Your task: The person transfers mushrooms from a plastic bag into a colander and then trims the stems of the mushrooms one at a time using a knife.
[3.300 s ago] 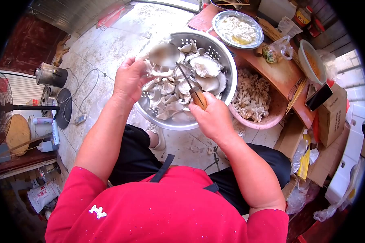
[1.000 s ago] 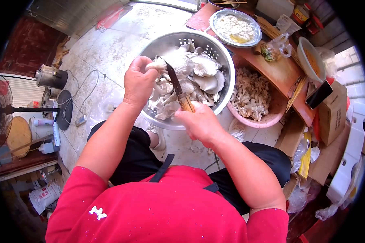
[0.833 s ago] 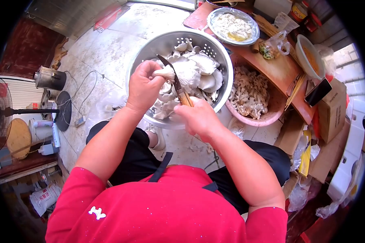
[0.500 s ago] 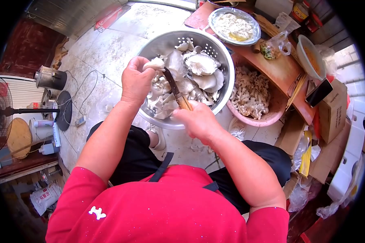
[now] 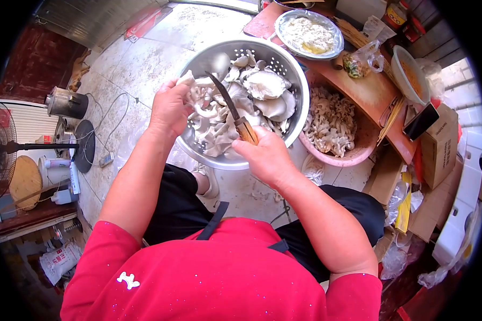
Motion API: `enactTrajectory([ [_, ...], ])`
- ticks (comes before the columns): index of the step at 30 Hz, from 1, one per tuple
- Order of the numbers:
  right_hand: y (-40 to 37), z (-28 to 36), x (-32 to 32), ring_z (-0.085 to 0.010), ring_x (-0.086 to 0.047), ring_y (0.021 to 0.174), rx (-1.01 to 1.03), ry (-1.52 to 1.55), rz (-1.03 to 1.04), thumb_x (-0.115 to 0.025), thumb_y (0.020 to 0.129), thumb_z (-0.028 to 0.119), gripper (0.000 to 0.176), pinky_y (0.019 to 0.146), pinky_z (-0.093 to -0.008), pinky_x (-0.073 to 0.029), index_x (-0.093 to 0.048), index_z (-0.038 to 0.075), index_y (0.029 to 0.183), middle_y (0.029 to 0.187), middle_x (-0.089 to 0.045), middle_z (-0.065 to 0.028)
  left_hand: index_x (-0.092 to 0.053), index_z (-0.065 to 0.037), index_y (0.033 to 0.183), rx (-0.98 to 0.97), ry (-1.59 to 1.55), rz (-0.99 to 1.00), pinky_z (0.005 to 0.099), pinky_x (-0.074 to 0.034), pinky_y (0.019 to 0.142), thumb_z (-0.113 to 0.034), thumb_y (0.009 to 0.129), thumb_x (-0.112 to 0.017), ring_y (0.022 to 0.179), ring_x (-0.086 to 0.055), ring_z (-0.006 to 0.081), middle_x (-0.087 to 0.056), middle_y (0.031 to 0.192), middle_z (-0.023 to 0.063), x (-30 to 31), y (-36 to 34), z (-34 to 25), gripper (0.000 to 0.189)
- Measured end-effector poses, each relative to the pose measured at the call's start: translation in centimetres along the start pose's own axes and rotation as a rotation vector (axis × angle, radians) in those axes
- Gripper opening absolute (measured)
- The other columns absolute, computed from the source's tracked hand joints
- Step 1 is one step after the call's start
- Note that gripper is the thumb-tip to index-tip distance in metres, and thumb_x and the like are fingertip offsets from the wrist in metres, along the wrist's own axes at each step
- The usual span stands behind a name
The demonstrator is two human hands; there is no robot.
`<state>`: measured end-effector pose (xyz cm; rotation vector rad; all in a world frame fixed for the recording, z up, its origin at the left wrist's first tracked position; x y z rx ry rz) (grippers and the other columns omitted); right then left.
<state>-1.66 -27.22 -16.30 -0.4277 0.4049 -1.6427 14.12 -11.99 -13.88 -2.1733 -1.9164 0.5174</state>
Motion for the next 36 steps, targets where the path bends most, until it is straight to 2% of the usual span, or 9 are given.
enactTrajectory([
  [5,0.1,0.2,0.2,-0.0119,-0.057,0.074,0.011,-0.02,-0.017,-0.065,0.081,0.023,0.028,0.07,-0.0295,-0.047,-0.064,0.0,0.099,0.083,-0.065,-0.0052,-0.051,0.002,0.114,-0.012,-0.084,0.115,0.042,-0.057,0.071,0.002,0.082,-0.049,0.083,-0.062,0.0228,-0.06,0.1,0.0127,-1.3,-0.2,-0.3,0.032],
  [12,0.5,-0.2,0.3,-0.0132,-0.058,0.074,0.028,-0.06,-0.029,-0.065,0.081,0.023,0.029,0.071,-0.0306,-0.047,-0.064,0.0,0.098,0.081,-0.065,-0.0066,-0.051,0.004,0.117,0.01,-0.119,0.111,0.0421,-0.056,0.071,0.007,0.08,-0.045,0.088,-0.063,0.0249,-0.06,0.102,0.0152,-1.4,-0.1,0.2,0.038],
  [24,0.3,0.1,0.3,-0.013,-0.057,0.075,-0.039,-0.006,-0.021,-0.064,0.081,0.021,0.028,0.071,-0.0294,-0.047,-0.064,-0.001,0.098,0.08,-0.064,-0.0061,-0.057,0.001,0.106,0.018,-0.058,0.244,0.0313,-0.052,0.074,0.01,0.071,-0.044,0.083,-0.064,0.0223,-0.061,0.094,0.0131,-3.1,-1.1,0.6,0.039],
  [26,0.1,0.0,0.0,-0.0113,-0.053,0.062,-0.093,0.114,0.016,-0.063,0.083,0.02,0.023,0.057,-0.0276,-0.044,-0.063,0.0,0.096,0.073,-0.06,-0.004,-0.059,-0.003,0.101,0.023,0.067,0.317,0.0278,-0.049,0.07,0.009,0.071,-0.045,0.081,-0.064,0.0202,-0.062,0.092,0.0101,-3.8,-1.6,1.1,0.035],
  [27,0.2,0.1,0.2,-0.0113,-0.053,0.062,-0.093,0.114,0.015,-0.063,0.083,0.02,0.023,0.057,-0.0276,-0.044,-0.063,0.0,0.096,0.073,-0.06,-0.004,-0.06,-0.005,0.098,0.037,0.135,0.355,0.0252,-0.047,0.067,0.008,0.073,-0.047,0.078,-0.063,0.0183,-0.062,0.092,0.0083,-4.5,-2.3,0.9,0.031],
  [29,0.2,-0.4,-0.1,-0.0093,-0.044,0.048,-0.165,0.195,0.077,-0.062,0.085,0.019,0.017,0.043,-0.0265,-0.035,-0.06,0.003,0.092,0.065,-0.053,-0.001,-0.06,-0.005,0.098,0.012,0.19,0.361,0.0245,-0.046,0.067,0.007,0.073,-0.048,0.078,-0.063,0.0179,-0.062,0.092,0.0079,-4.9,-2.4,1.2,0.03],
  [32,0.6,-0.6,-0.4,-0.0085,-0.037,0.041,-0.122,0.251,0.079,-0.061,0.087,0.019,0.015,0.037,-0.0262,-0.029,-0.058,0.005,0.089,0.061,-0.048,0.001,-0.059,-0.005,0.099,-0.039,0.248,0.355,0.0251,-0.047,0.067,0.007,0.075,-0.049,0.078,-0.064,0.0177,-0.063,0.092,0.0086,-4.9,-2.3,1.3,0.028],
  [34,0.5,-0.5,-0.6,-0.0086,-0.038,0.041,-0.141,0.244,0.084,-0.061,0.087,0.02,0.015,0.037,-0.0262,-0.03,-0.058,0.005,0.089,0.061,-0.047,0.0009,-0.058,-0.003,0.102,0.014,-0.043,0.221,0.0274,-0.049,0.069,0.008,0.076,-0.048,0.079,-0.063,0.0184,-0.064,0.092,0.01,-3.8,-1.9,1.7,0.03],
  [36,0.2,-0.6,-1.0,-0.0088,-0.038,0.041,-0.162,0.237,0.087,-0.061,0.087,0.02,0.016,0.038,-0.0261,-0.03,-0.057,0.005,0.089,0.061,-0.047,0.0007,-0.057,-0.002,0.104,-0.011,-0.122,0.179,0.0283,-0.05,0.069,0.009,0.075,-0.048,0.079,-0.063,0.0186,-0.064,0.093,0.0106,-3.4,-1.6,0.9,0.032],
])
Point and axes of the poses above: each hand's wrist, its own y-axis towards the middle knuckle, its own x-axis out of the back of the hand, z = x × y, the point moved 10 cm from there along y, towards the middle knuckle
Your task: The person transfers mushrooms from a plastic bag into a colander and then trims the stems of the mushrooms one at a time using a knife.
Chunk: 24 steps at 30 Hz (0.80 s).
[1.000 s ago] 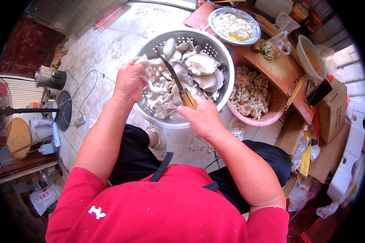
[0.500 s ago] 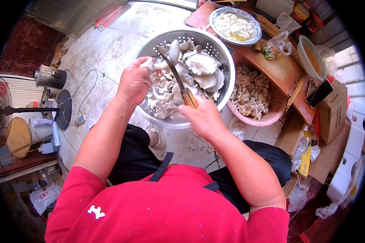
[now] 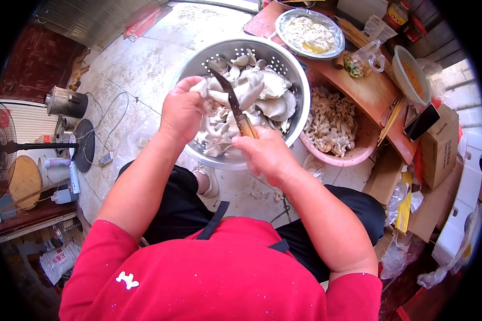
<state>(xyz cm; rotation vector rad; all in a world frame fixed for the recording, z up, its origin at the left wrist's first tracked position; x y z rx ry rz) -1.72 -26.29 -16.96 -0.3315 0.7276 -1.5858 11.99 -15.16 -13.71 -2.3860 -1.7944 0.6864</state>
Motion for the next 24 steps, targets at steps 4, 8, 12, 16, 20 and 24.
enactTrajectory([
  [4,-0.4,-0.7,-0.7,-0.0095,-0.039,0.042,-0.023,-0.002,0.024,-0.062,0.086,0.022,0.017,0.038,-0.0262,-0.03,-0.056,0.005,0.088,0.06,-0.046,0.0007,-0.055,-0.001,0.108,-0.073,-0.046,-0.106,0.0292,-0.051,0.068,0.011,0.075,-0.047,0.078,-0.062,0.0191,-0.063,0.093,0.0111,1.5,0.3,-0.8,0.036],
  [8,-0.4,-0.8,-1.0,-0.0098,-0.04,0.042,-0.026,-0.003,0.05,-0.063,0.085,0.024,0.019,0.038,-0.0265,-0.031,-0.056,0.006,0.088,0.059,-0.046,0.0007,-0.055,-0.001,0.108,-0.124,-0.022,-0.153,0.0281,-0.05,0.066,0.011,0.075,-0.048,0.076,-0.061,0.0182,-0.062,0.091,0.01,2.2,0.6,-1.0,0.036],
  [12,-0.4,-1.3,-1.0,-0.01,-0.04,0.042,-0.048,-0.039,0.05,-0.062,0.086,0.024,0.019,0.038,-0.0269,-0.031,-0.056,0.006,0.088,0.058,-0.045,0.0007,-0.055,-0.002,0.104,-0.209,0.032,-0.191,0.0266,-0.048,0.064,0.01,0.076,-0.049,0.073,-0.059,0.0156,-0.061,0.089,0.008,2.4,0.3,-1.9,0.032],
  [16,-0.8,-2.4,-1.8,-0.0097,-0.041,0.044,-0.113,0.013,0.131,-0.061,0.086,0.024,0.018,0.039,-0.0279,-0.031,-0.056,0.006,0.088,0.058,-0.045,0.0008,-0.056,-0.003,0.103,-0.32,0.049,-0.222,0.0249,-0.047,0.063,0.01,0.076,-0.049,0.073,-0.057,0.0131,-0.06,0.088,0.006,3.0,0.3,-3.1,0.03],
  [20,-1.8,-2.5,-2.8,-0.0094,-0.039,0.044,-0.177,0.191,0.205,-0.06,0.088,0.023,0.018,0.04,-0.0277,-0.031,-0.055,0.007,0.09,0.058,-0.042,0.0007,-0.057,-0.003,0.102,-0.343,0.078,-0.22,0.0234,-0.046,0.064,0.01,0.076,-0.049,0.074,-0.056,0.0111,-0.059,0.088,0.0043,2.8,-0.1,-3.4,0.03],
  [24,-1.9,-2.7,-2.7,-0.0097,-0.037,0.044,-0.226,0.334,0.236,-0.06,0.088,0.022,0.017,0.041,-0.027,-0.03,-0.054,0.006,0.091,0.058,-0.041,0.0005,-0.057,-0.003,0.101,-0.389,0.275,-0.167,0.0229,-0.046,0.067,0.01,0.077,-0.05,0.076,-0.055,0.0099,-0.058,0.089,0.003,1.9,-0.3,-3.3,0.028],
])
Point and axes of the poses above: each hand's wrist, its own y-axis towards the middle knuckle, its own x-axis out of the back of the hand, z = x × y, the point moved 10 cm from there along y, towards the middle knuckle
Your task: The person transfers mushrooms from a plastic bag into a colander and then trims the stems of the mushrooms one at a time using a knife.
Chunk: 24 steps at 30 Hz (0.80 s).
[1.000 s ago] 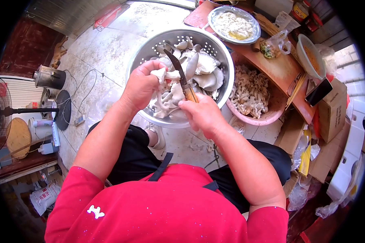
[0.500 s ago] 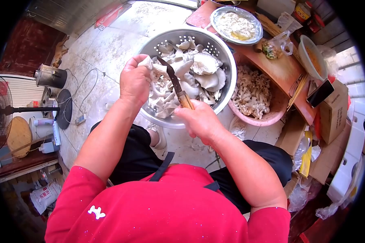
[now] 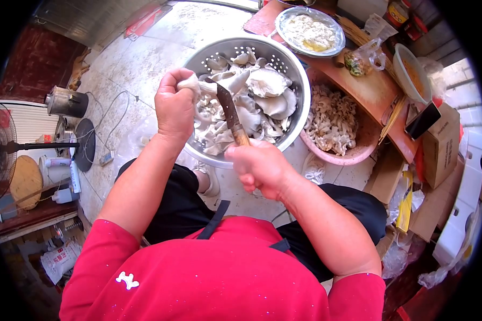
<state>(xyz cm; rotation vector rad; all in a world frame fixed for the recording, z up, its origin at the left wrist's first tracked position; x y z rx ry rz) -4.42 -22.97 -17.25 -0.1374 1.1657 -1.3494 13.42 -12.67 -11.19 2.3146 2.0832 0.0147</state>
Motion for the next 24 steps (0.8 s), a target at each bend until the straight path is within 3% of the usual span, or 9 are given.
enactTrajectory([
  [6,1.1,0.2,0.7,-0.01,-0.036,0.044,0.011,-0.01,-0.031,-0.061,0.087,0.021,0.018,0.041,-0.0281,-0.029,-0.055,0.005,0.091,0.057,-0.041,0.0003,-0.057,-0.002,0.101,-0.033,0.104,0.134,0.0239,-0.048,0.073,0.01,0.077,-0.047,0.08,-0.056,0.0103,-0.059,0.092,0.0038,-2.3,-1.4,-0.1,0.029],
  [12,0.5,-0.7,-0.3,-0.0097,-0.035,0.045,-0.054,0.021,0.059,-0.061,0.088,0.023,0.021,0.042,-0.0278,-0.028,-0.057,0.003,0.094,0.058,-0.04,0.0011,-0.057,-0.003,0.1,-0.022,0.062,-0.068,0.0239,-0.048,0.072,0.009,0.076,-0.047,0.078,-0.057,0.0107,-0.059,0.091,0.0039,-0.1,0.1,-0.6,0.029],
  [14,0.3,-1.1,-0.5,-0.0093,-0.034,0.045,-0.087,0.083,0.079,-0.06,0.09,0.024,0.022,0.043,-0.0272,-0.029,-0.057,0.003,0.097,0.059,-0.039,0.0021,-0.062,-0.002,0.087,-0.062,0.005,-0.106,0.0251,-0.047,0.066,0.0,0.076,-0.05,0.071,-0.055,0.0106,-0.061,0.079,0.0042,0.1,0.1,-0.4,0.017],
  [15,0.4,-1.1,-0.5,-0.0093,-0.034,0.045,-0.087,0.084,0.078,-0.06,0.09,0.024,0.022,0.043,-0.0272,-0.029,-0.057,0.003,0.097,0.059,-0.039,0.0021,-0.058,-0.003,0.099,-0.022,0.121,0.005,0.0233,-0.048,0.073,0.009,0.076,-0.046,0.082,-0.057,0.0108,-0.059,0.091,0.0041,-0.7,-0.3,-0.3,0.028],
  [19,0.8,-1.4,-0.5,-0.0087,-0.034,0.047,-0.113,0.145,0.072,-0.059,0.09,0.025,0.022,0.044,-0.0263,-0.028,-0.056,0.004,0.099,0.059,-0.038,0.0026,-0.058,-0.002,0.099,-0.104,0.172,0.111,0.0233,-0.048,0.075,0.009,0.076,-0.047,0.082,-0.058,0.0108,-0.06,0.092,0.0044,-2.4,-1.5,-0.7,0.027],
  [24,0.7,-2.1,-0.9,-0.0084,-0.033,0.047,-0.144,0.172,0.187,-0.058,0.091,0.024,0.021,0.044,-0.0264,-0.028,-0.057,0.005,0.099,0.06,-0.039,0.0026,-0.059,-0.003,0.098,-0.05,0.172,-0.018,0.0232,-0.049,0.071,0.008,0.077,-0.049,0.078,-0.057,0.0096,-0.06,0.089,0.003,0.0,0.3,-0.8,0.026],
])
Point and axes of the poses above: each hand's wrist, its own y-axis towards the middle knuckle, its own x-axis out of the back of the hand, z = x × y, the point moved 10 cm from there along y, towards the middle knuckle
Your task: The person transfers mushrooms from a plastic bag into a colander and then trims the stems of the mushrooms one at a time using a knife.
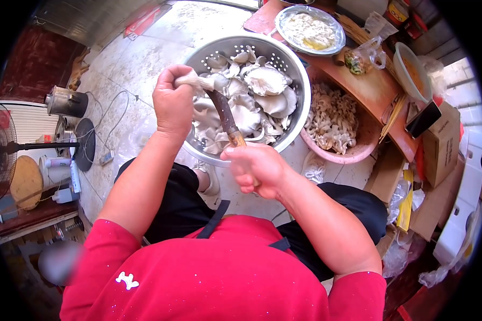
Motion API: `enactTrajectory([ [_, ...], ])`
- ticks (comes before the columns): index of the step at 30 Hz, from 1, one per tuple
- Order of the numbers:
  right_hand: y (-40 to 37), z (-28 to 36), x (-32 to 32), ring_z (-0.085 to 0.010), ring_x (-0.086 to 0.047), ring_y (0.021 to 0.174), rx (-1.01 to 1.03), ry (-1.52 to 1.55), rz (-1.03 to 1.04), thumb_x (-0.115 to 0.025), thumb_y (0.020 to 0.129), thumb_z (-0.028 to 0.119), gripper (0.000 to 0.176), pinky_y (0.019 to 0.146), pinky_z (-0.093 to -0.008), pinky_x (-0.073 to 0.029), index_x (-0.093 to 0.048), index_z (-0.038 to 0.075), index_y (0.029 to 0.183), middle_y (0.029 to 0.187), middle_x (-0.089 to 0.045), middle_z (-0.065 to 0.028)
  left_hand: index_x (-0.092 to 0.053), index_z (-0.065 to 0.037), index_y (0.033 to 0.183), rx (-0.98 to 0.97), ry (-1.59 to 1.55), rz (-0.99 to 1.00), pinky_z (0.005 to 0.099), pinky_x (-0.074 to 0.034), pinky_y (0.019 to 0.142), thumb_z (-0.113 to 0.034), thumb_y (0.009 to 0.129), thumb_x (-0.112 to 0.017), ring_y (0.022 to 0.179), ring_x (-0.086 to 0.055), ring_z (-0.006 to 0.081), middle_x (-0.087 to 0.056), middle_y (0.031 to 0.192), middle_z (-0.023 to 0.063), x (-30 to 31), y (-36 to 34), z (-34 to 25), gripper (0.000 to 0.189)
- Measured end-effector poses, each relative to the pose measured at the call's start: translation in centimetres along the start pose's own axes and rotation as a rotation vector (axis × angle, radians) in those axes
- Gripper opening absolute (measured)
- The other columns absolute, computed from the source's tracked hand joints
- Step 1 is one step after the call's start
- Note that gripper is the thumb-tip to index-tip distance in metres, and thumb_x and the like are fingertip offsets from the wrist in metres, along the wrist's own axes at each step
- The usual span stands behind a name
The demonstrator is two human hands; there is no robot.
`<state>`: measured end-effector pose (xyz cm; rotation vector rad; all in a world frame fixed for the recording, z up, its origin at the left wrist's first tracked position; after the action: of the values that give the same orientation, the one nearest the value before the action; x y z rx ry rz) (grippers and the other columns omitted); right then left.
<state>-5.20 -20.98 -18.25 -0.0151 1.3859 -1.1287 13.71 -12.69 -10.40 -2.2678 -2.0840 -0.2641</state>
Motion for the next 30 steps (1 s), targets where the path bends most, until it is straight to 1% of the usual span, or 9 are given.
enactTrajectory([
  [7,-2.7,5.0,1.2,-0.0082,-0.04,0.044,0.321,-0.076,-0.256,-0.061,0.089,0.019,0.017,0.041,-0.0246,-0.029,-0.055,0.006,0.098,0.062,-0.045,0.0018,-0.057,-0.001,0.104,0.082,-0.146,-0.003,0.0254,-0.05,0.068,0.005,0.079,-0.053,0.075,-0.06,0.0139,-0.062,0.09,0.0072,0.7,0.8,0.5,0.026],
  [9,-4.4,7.0,1.0,-0.0087,-0.042,0.044,0.464,-0.099,-0.306,-0.062,0.089,0.018,0.017,0.041,-0.0236,-0.032,-0.054,0.007,0.099,0.063,-0.047,0.001,-0.055,0.0,0.108,0.375,-0.338,0.098,0.0263,-0.05,0.068,0.003,0.079,-0.057,0.077,-0.061,0.016,-0.062,0.093,0.0092,-1.6,0.0,3.1,0.03],
  [14,-8.6,9.9,-1.2,-0.0095,-0.042,0.044,0.718,-0.12,-0.199,-0.059,0.09,0.016,0.018,0.043,-0.0245,-0.034,-0.054,0.004,0.102,0.063,-0.046,-0.0004,-0.054,0.0,0.113,0.56,-0.288,0.439,0.0291,-0.05,0.076,-0.005,0.081,-0.061,0.086,-0.06,0.0157,-0.062,0.096,0.0092,-9.0,-5.2,-0.4,0.034],
  [18,-11.2,11.4,-3.1,-0.0106,-0.043,0.044,0.931,-0.129,-0.094,-0.055,0.09,0.013,0.019,0.044,-0.0254,-0.035,-0.053,0.001,0.105,0.062,-0.045,-0.0022,-0.053,-0.004,0.12,0.598,-0.63,0.447,0.0323,-0.047,0.089,-0.014,0.084,-0.06,0.102,-0.056,0.0212,-0.058,0.108,0.0129,-15.8,-7.2,0.7,0.038],
  [20,-11.9,11.8,-4.1,-0.0106,-0.042,0.043,1.024,-0.177,0.022,-0.054,0.09,0.011,0.02,0.044,-0.0254,-0.036,-0.051,-0.001,0.106,0.06,-0.044,-0.0024,-0.049,-0.003,0.125,0.185,-0.668,0.782,0.0327,-0.045,0.095,-0.015,0.087,-0.055,0.109,-0.053,0.0233,-0.053,0.119,0.0134,-19.5,-8.3,-2.1,0.04],
  [21,-12.0,11.8,-4.2,-0.0103,-0.041,0.043,1.043,-0.166,0.04,-0.053,0.089,0.01,0.021,0.043,-0.0251,-0.036,-0.049,-0.003,0.106,0.06,-0.045,-0.0025,-0.049,-0.001,0.123,-0.295,-0.279,0.802,0.0312,-0.044,0.096,-0.016,0.09,-0.052,0.112,-0.052,0.0222,-0.053,0.119,0.0121,-18.9,-8.7,-5.5,0.037],
  [22,-12.0,11.7,-4.2,-0.0103,-0.041,0.043,1.037,-0.17,0.045,-0.053,0.089,0.01,0.021,0.043,-0.0251,-0.036,-0.049,-0.003,0.106,0.06,-0.045,-0.0025,-0.049,-0.001,0.123,-0.295,-0.277,0.793,0.0312,-0.044,0.096,-0.016,0.09,-0.052,0.112,-0.052,0.0222,-0.053,0.119,0.0121,-19.0,-8.8,-5.9,0.037],
  [24,-12.1,11.8,-3.4,-0.0101,-0.041,0.042,1.029,-0.245,-0.041,-0.054,0.089,0.009,0.021,0.043,-0.0243,-0.036,-0.05,-0.003,0.106,0.061,-0.047,-0.003,-0.051,0.001,0.12,0.495,-0.772,0.65,0.0294,-0.044,0.095,-0.016,0.089,-0.053,0.108,-0.055,0.0201,-0.056,0.113,0.0117,-19.9,-8.5,-1.1,0.035],
  [30,-11.6,11.6,-4.0,-0.0089,-0.042,0.046,0.998,-0.266,-0.052,-0.057,0.088,0.01,0.023,0.044,-0.0233,-0.036,-0.051,-0.003,0.107,0.064,-0.048,-0.0024,-0.055,-0.002,0.11,0.473,-0.741,0.387,0.0363,-0.052,0.079,-0.005,0.084,-0.056,0.085,-0.065,0.0222,-0.061,0.1,0.0107,-11.3,-4.2,-2.1,0.026],
])
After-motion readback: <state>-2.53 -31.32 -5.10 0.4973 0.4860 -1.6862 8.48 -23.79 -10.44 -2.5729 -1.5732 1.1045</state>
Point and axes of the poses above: each hand's wrist, its own y-axis towards the middle knuckle, its own x-axis out of the back of the hand, z = x × y, the point moved 10 cm from there along y, towards the middle knuckle
